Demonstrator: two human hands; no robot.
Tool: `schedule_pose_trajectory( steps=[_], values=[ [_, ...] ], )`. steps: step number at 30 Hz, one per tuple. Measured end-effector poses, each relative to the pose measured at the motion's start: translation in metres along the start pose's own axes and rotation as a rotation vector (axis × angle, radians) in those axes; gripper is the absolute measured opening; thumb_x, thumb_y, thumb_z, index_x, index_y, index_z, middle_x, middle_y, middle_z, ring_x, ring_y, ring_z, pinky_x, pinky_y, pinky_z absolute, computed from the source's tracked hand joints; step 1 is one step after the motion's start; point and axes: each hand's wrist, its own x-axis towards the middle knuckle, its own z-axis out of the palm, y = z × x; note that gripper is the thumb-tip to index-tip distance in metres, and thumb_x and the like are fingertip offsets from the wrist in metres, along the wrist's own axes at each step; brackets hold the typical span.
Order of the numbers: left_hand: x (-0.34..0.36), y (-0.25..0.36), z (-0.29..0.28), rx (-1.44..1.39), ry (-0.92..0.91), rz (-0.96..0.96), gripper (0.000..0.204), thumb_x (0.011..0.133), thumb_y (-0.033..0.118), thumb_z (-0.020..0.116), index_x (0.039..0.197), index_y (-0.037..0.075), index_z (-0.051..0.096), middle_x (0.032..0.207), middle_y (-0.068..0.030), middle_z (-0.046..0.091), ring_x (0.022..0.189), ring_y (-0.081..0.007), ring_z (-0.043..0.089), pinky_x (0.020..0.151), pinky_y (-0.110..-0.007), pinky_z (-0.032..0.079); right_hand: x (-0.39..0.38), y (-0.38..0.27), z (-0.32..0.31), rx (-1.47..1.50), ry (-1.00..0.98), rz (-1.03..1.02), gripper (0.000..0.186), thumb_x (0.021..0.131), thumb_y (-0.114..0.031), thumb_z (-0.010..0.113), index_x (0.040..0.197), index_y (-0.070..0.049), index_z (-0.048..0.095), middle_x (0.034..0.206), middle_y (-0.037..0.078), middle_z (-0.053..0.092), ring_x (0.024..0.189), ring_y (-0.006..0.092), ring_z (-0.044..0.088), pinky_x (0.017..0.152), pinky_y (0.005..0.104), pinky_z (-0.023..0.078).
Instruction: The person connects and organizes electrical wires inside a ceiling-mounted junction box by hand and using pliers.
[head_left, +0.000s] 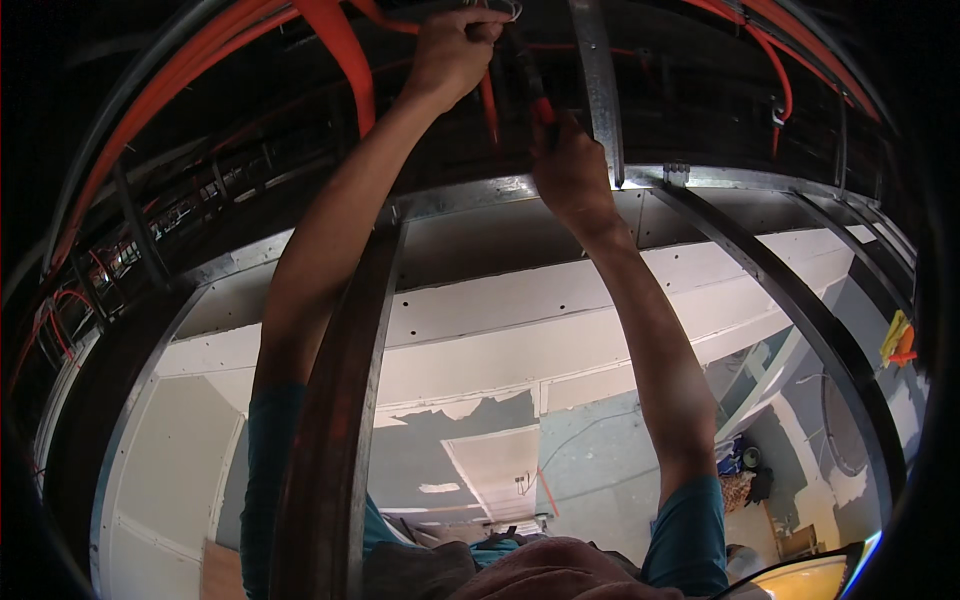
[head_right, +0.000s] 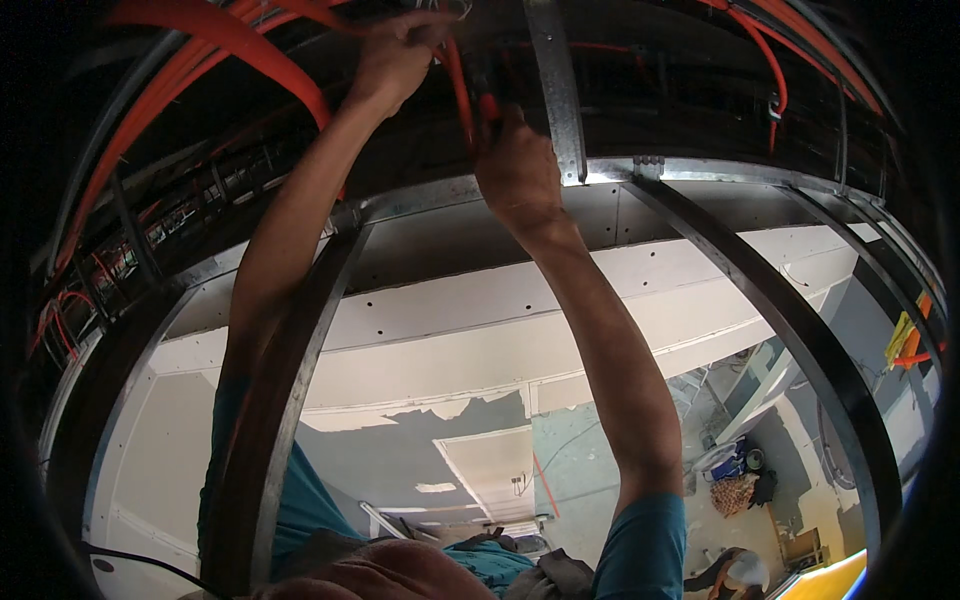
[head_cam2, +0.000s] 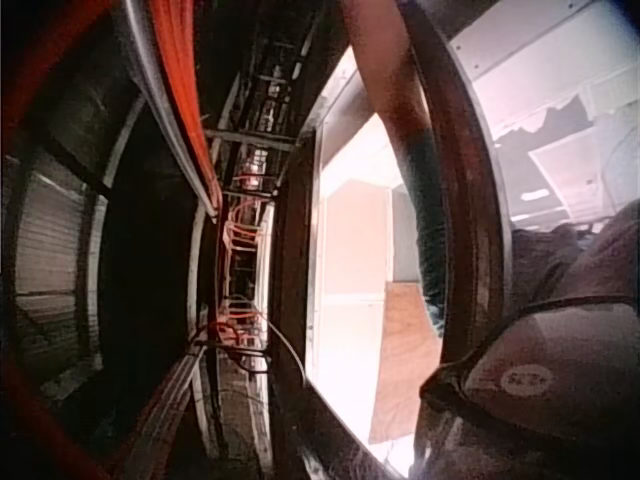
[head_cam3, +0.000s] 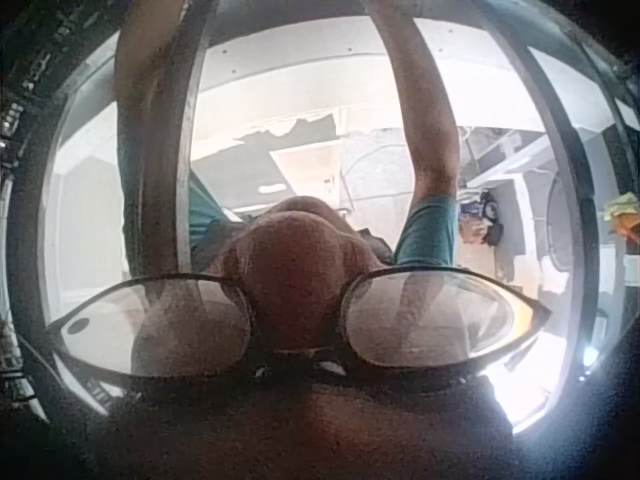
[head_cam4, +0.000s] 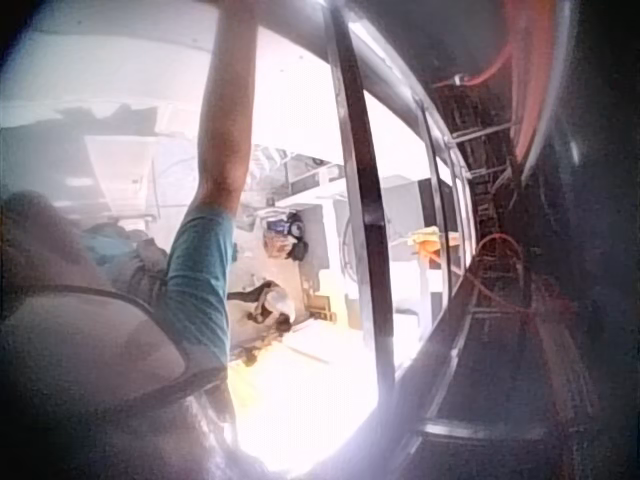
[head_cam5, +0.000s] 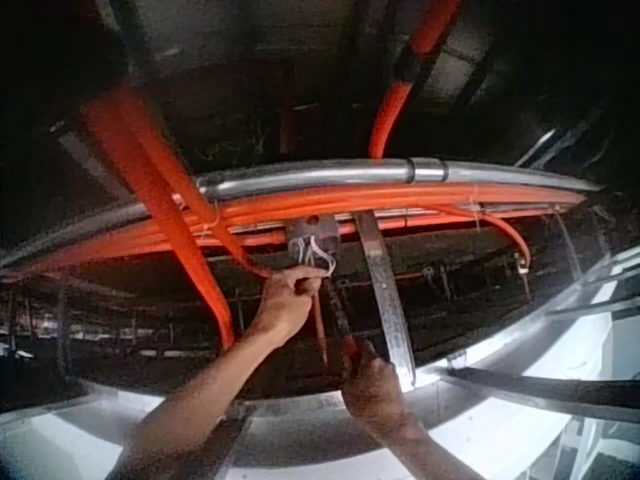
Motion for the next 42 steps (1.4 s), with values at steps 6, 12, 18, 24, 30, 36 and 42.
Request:
schedule_pose_trajectory(
  steps=[6, 12, 18, 24, 30, 36, 42],
  values=[
    [-0.007, 0.03, -0.005, 0.123, -0.028, -0.043, 0.027, 0.102, 0.012, 0.055, 0.123, 0.004, 0.07, 0.105, -0.0142, 0.071, 0.091, -0.0205, 0.065, 0.078, -0.032, 0.049, -0.001, 0.002, 0.005, -0.065, 0.007, 0.019, 0.031, 0.102, -0.029, 0.054, 0.121, -0.004, 0.055, 0.096, 0.031, 0.069, 0.096, 0.0513, 0.065, 0.079, 0.0589, 0.053],
    [-0.009, 0.062, -0.013, 0.066, -0.099, -0.343, 0.025, 0.104, 0.012, 0.056, 0.123, 0.004, 0.071, 0.103, -0.0122, 0.072, 0.085, -0.0208, 0.063, 0.078, -0.035, 0.051, -0.003, 0.008, 0.016, 0.117, 0.109, -0.148, 0.028, 0.101, -0.027, 0.058, 0.114, -0.002, 0.059, 0.086, 0.023, 0.071, 0.082, 0.0424, 0.071, 0.068, 0.0476, 0.053],
    [-0.009, 0.061, -0.019, 0.05, -0.112, -0.274, 0.027, 0.103, 0.019, 0.06, 0.124, 0.005, 0.07, 0.104, -0.0087, 0.071, 0.09, -0.0206, 0.064, 0.081, -0.033, 0.05, 0.003, 0.008, 0.014, 0.368, -0.096, 0.003, 0.025, 0.102, -0.025, 0.061, 0.102, 0.0, 0.062, 0.069, 0.001, 0.055, 0.058, 0.0072, 0.049, 0.054, 0.0285, 0.044],
    [0.0, 0.073, -0.033, 0.384, -0.366, -0.04, 0.049, 0.098, 0.029, 0.069, 0.138, 0.003, 0.058, 0.117, -0.0112, 0.069, 0.104, -0.0224, 0.066, 0.089, -0.036, 0.051, 0.002, 0.006, -0.009, 0.429, -0.105, -0.049, 0.026, 0.101, -0.028, 0.062, 0.106, -0.002, 0.059, 0.073, 0.0, 0.056, 0.058, 0.0084, 0.052, 0.053, 0.0294, 0.045],
    [0.013, 0.061, -0.026, 0.55, -0.441, 0.131, 0.061, 0.09, 0.038, 0.076, 0.136, 0.002, 0.06, 0.104, -0.0078, 0.074, 0.103, -0.0202, 0.07, 0.086, -0.031, 0.053, 0.004, 0.002, -0.034, 0.383, -0.278, 0.107, 0.033, 0.099, -0.034, 0.064, 0.11, -0.003, 0.061, 0.073, 0.002, 0.057, 0.062, 0.008, 0.058, 0.057, 0.0294, 0.052],
    [0.031, 0.008, -0.013, 0.273, -0.255, 0.202, 0.067, 0.071, 0.059, 0.083, 0.081, 0.003, 0.048, 0.071, -0.0027, 0.052, 0.069, -0.016, 0.053, 0.064, -0.034, 0.044, 0.018, 0.002, -0.055, -0.237, -0.027, -0.222, 0.035, 0.095, -0.034, 0.065, 0.107, -0.001, 0.066, 0.085, 0.025, 0.071, 0.088, 0.0377, 0.073, 0.073, 0.045, 0.058],
    [0.034, -0.005, -0.007, 0.076, -0.183, 0.171, 0.075, 0.063, 0.063, 0.088, 0.063, 0.004, 0.042, 0.059, -0.0014, 0.044, 0.058, -0.0137, 0.045, 0.055, -0.035, 0.04, 0.014, -0.006, -0.06, -0.15, -0.036, -0.082, 0.034, 0.097, -0.034, 0.062, 0.109, -0.002, 0.066, 0.093, 0.028, 0.071, 0.096, 0.0461, 0.068, 0.081, 0.0519, 0.055]
  ],
)
